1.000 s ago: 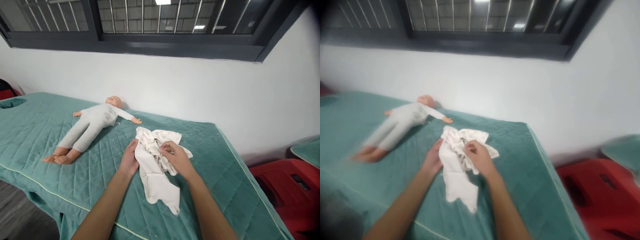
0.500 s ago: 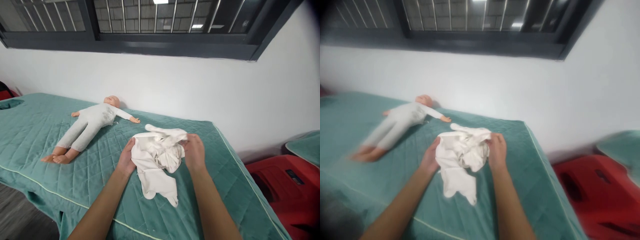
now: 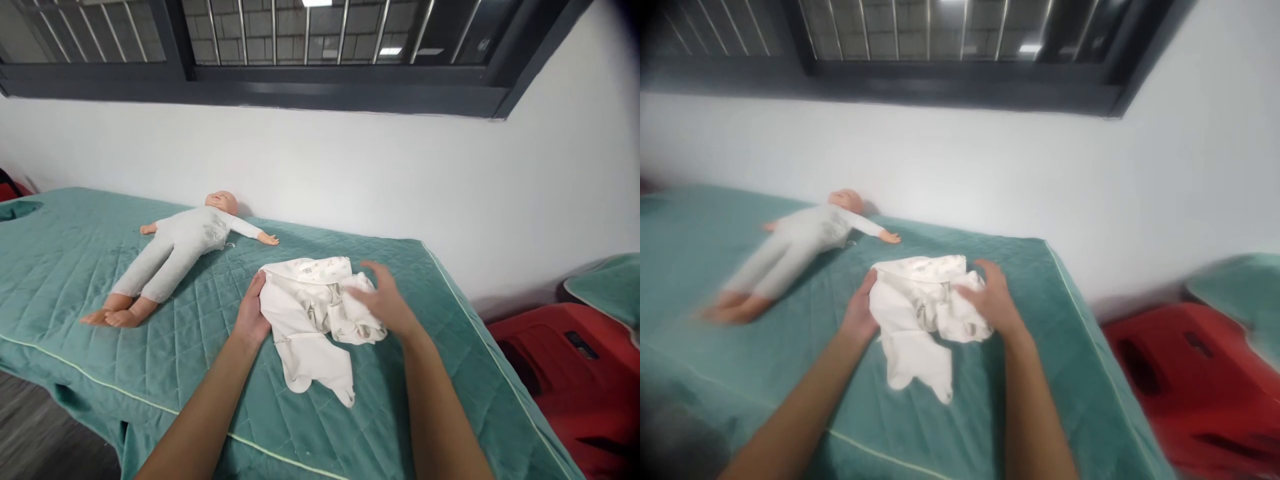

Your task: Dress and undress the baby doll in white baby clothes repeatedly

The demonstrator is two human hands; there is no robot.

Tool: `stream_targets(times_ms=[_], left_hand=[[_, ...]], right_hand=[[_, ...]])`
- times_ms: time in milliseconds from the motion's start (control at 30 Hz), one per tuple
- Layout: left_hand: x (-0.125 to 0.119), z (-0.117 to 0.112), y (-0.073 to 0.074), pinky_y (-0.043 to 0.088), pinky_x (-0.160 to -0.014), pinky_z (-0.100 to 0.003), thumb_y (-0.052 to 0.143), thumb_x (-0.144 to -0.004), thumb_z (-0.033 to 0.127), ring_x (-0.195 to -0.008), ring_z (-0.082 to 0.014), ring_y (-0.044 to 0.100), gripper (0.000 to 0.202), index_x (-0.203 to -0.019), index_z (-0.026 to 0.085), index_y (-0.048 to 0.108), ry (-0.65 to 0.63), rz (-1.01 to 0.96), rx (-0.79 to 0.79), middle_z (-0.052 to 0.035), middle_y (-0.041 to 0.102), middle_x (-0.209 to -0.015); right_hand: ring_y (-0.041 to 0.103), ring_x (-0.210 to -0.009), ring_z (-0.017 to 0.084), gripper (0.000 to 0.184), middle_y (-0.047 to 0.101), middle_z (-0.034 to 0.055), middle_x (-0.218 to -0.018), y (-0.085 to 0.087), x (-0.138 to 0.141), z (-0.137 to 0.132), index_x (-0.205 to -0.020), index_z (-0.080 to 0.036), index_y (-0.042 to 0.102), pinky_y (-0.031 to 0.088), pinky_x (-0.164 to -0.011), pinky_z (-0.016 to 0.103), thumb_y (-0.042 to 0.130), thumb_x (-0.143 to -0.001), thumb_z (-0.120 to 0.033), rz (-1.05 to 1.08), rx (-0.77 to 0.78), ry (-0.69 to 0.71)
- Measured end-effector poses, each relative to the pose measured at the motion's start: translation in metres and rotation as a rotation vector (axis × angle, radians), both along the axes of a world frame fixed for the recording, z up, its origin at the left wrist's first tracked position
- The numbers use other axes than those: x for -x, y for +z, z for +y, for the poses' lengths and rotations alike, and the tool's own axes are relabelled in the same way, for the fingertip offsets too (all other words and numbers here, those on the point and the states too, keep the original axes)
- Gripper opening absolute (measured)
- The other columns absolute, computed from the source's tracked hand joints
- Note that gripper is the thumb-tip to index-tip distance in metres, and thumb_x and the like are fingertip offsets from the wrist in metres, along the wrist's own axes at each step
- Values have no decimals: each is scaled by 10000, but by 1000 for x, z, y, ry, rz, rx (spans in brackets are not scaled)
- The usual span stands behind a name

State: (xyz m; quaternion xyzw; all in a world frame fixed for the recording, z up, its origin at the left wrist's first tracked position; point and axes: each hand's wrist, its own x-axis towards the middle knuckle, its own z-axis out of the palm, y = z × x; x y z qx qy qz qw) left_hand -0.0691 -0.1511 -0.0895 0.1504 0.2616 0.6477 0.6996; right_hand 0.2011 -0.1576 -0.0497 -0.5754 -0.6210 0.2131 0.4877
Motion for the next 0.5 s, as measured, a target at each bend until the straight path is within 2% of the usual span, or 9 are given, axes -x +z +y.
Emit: stream_targets(times_ms=[33,100,200,267,367,500], left_hand=[[0,0,1,557,-913,-336,725,-807,312,-954,-195,701,312,-1085,209,628,14,-3,9,-43,722,-1052],[1,-1,2,560,-897,-322,726,-806,286,-909,-174,701,274,-1050,212,626,35,-13,30,-23,722,-1022],[0,-3,4,567,-846,-297,734,-795,269,-852,-154,696,240,-1000,222,619,59,-33,33,5,716,-951],[-1,-4,6,569,-797,-273,741,-784,254,-795,-137,686,211,-950,220,616,88,-39,20,22,704,-889],[-3,-5,8,560,-718,-243,720,-796,216,-727,-121,662,175,-945,214,629,119,-19,22,31,680,-822],[-2,-7,9,490,-555,-186,668,-841,203,-559,-80,570,167,-1004,220,636,128,-14,45,69,580,-649]], right_hand=[[544,-1127,304,607,626,91,-1196,-3,9,-4,-1068,-231,619,402,-987,467,820,-556,-489,-161,72,29],[559,-1081,325,558,641,105,-1141,-7,22,-17,-1062,-222,613,424,-939,466,789,-601,-482,-427,170,21],[611,-939,303,327,663,95,-1024,-4,27,-47,-994,-235,594,466,-792,408,680,-715,-383,-549,166,-81],[632,-828,266,245,673,54,-925,4,17,-68,-954,-254,573,471,-710,369,637,-746,-366,-507,191,-88],[650,-750,237,324,685,16,-861,26,-14,-94,-1005,-265,557,480,-648,341,641,-755,-453,-336,245,-97],[651,-720,247,503,701,52,-847,60,-64,-117,-1026,-262,590,480,-625,355,737,-636,-544,-242,197,-414]])
